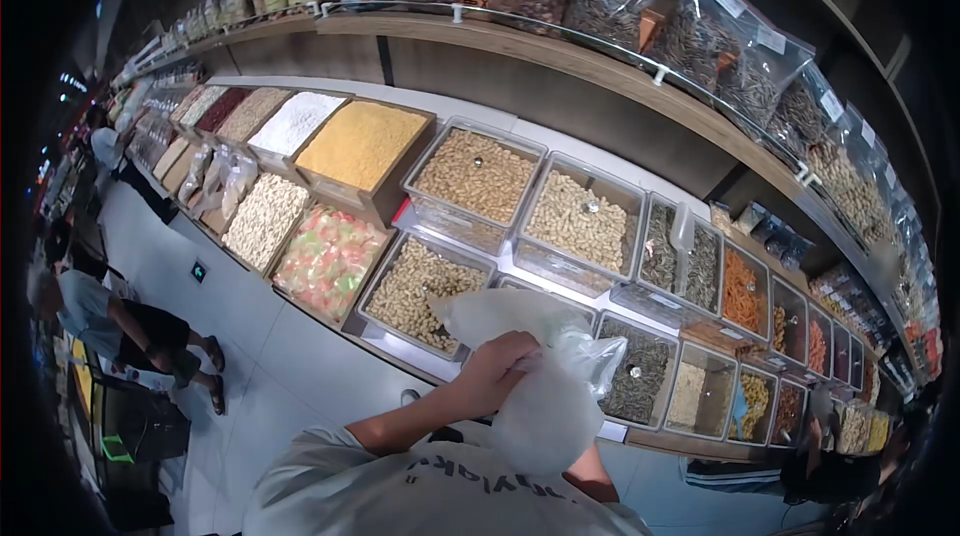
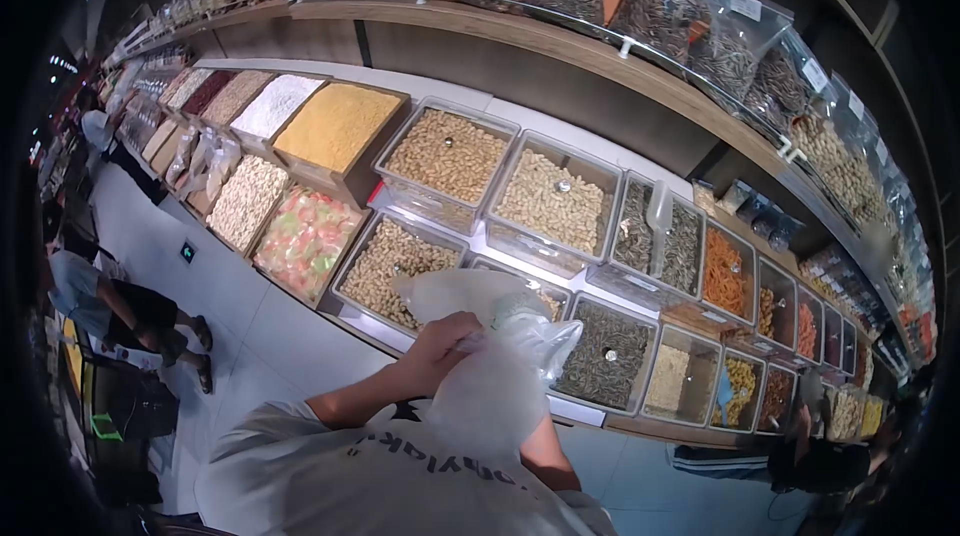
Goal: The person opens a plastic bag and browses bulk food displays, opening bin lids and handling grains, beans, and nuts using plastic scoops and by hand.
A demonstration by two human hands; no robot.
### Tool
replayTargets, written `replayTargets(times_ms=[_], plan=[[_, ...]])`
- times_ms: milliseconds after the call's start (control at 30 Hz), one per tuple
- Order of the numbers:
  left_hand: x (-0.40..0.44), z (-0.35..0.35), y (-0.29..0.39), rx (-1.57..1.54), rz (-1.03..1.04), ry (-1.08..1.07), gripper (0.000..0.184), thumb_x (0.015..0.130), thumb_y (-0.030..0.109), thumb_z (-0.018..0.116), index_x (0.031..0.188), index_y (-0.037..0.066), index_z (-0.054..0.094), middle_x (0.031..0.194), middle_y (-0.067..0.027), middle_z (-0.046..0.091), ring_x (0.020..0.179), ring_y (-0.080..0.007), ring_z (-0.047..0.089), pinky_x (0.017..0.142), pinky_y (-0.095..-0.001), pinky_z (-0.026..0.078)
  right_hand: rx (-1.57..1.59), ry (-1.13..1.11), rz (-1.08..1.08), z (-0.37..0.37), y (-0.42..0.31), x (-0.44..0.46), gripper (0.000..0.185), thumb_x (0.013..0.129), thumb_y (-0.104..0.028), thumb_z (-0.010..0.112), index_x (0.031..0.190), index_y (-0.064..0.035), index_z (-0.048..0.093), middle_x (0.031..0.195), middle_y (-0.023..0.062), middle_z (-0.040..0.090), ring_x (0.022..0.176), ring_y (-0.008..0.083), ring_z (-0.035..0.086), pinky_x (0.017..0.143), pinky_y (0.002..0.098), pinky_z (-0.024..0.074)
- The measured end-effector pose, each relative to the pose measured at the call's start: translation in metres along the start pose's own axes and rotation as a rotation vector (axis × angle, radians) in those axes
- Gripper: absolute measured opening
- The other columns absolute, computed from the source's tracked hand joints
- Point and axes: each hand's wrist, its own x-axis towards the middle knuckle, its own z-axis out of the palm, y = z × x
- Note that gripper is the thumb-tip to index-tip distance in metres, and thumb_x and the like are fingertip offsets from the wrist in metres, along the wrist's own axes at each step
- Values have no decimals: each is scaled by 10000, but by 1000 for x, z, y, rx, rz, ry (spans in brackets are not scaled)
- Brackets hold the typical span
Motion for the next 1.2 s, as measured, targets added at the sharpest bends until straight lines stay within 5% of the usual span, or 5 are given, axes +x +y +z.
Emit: replayTargets(times_ms=[333,733,800,1033,1200], plan=[[-139,-111,10,388,148,-35,185,839,9,586,1009,45,523,803,-175,589,788,-421,592,661,-465,456,-112,58,6,34,151,81,470,954,-352,557,1284,-19,513,1108,137,603,962,212,582,856,329,487],[-323,-240,1,-100,-79,737,64,826,24,527,886,4,532,771,-175,523,733,-372,540,669,-395,446,-195,-178,194,219,330,165,482,948,-332,565,1310,-20,503,1130,143,602,959,212,585,860,329,489],[-338,-263,13,452,-14,686,49,861,62,545,878,16,540,745,-158,527,726,-334,559,658,-393,448,-195,-229,224,268,349,181,482,947,-330,565,1310,-20,502,1131,142,602,961,213,586,861,331,489],[-352,-289,9,764,-71,438,111,800,104,637,778,50,542,732,-109,554,682,-337,564,638,-446,450,-200,-349,241,402,391,250,480,944,-322,567,1311,-20,502,1136,141,601,965,217,588,865,337,490],[-384,-345,-23,820,-167,713,162,801,129,669,744,56,536,699,-102,550,653,-315,548,642,-444,432,-183,-298,196,423,380,314,478,942,-317,568,1311,-20,501,1140,141,601,968,220,589,868,341,491]])
